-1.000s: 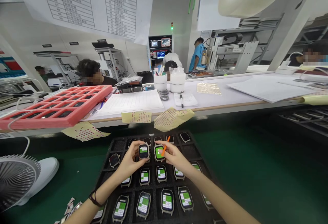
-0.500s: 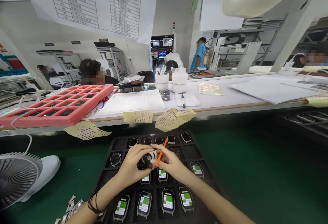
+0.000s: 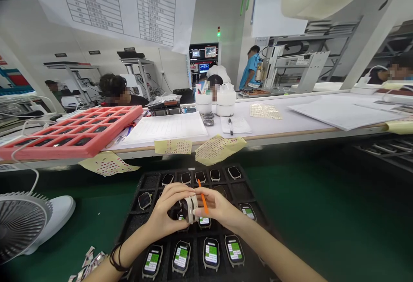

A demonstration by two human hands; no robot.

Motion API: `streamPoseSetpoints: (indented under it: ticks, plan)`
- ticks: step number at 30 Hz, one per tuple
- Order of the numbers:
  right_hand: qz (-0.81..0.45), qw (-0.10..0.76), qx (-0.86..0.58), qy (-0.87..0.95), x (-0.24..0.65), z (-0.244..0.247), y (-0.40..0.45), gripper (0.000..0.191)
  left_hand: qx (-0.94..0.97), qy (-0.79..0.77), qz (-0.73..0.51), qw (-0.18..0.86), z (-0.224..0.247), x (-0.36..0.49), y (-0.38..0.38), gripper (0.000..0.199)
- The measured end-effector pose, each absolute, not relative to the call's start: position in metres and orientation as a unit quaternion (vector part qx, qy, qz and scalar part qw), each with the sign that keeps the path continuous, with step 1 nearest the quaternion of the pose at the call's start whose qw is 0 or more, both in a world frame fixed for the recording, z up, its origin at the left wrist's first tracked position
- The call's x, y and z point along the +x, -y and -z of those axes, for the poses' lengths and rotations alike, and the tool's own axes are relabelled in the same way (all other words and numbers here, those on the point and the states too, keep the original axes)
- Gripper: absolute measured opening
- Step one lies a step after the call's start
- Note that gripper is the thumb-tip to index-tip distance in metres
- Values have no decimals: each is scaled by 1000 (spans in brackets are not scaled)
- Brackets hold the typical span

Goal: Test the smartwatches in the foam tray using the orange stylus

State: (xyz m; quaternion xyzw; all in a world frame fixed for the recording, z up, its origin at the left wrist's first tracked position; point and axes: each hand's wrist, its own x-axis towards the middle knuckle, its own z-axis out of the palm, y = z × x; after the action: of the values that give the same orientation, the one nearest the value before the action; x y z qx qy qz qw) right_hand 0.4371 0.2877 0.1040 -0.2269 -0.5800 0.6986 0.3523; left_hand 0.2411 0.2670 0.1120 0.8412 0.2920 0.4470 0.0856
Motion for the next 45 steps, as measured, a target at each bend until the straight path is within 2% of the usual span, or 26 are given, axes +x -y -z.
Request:
streamPoseSetpoints:
  ticks: [8, 15, 17, 20, 25, 34, 40, 45]
  plan:
    - [-701, 379, -240, 555, 430, -104, -283, 50, 843, -279, -453, 82, -112, 244, -267, 58]
    - [-657, 392, -221, 605, 430, -110, -286, 50, 837, -299, -450, 80, -112, 241, -267, 56]
    - [-606, 433, -227, 627, 436, -114, -287, 45, 827, -315, -457, 92, -112, 239, -268, 54]
    - [-504, 532, -239, 637, 449, -121, -284, 24, 811, -319, -467, 149, -111, 237, -269, 52]
    - [-420, 611, -178, 647, 463, -127, -268, 37, 794, -337, -464, 200, -109, 238, -270, 52]
    - [-418, 595, -186, 661, 457, -130, -265, 41, 794, -341, -466, 189, -113, 241, -267, 47]
    - [-425, 580, -191, 668, 459, -127, -263, 42, 798, -338, -469, 173, -111, 241, -268, 50]
    - [-378, 571, -202, 700, 459, -123, -264, 39, 794, -341, -476, 164, -112, 241, -267, 47]
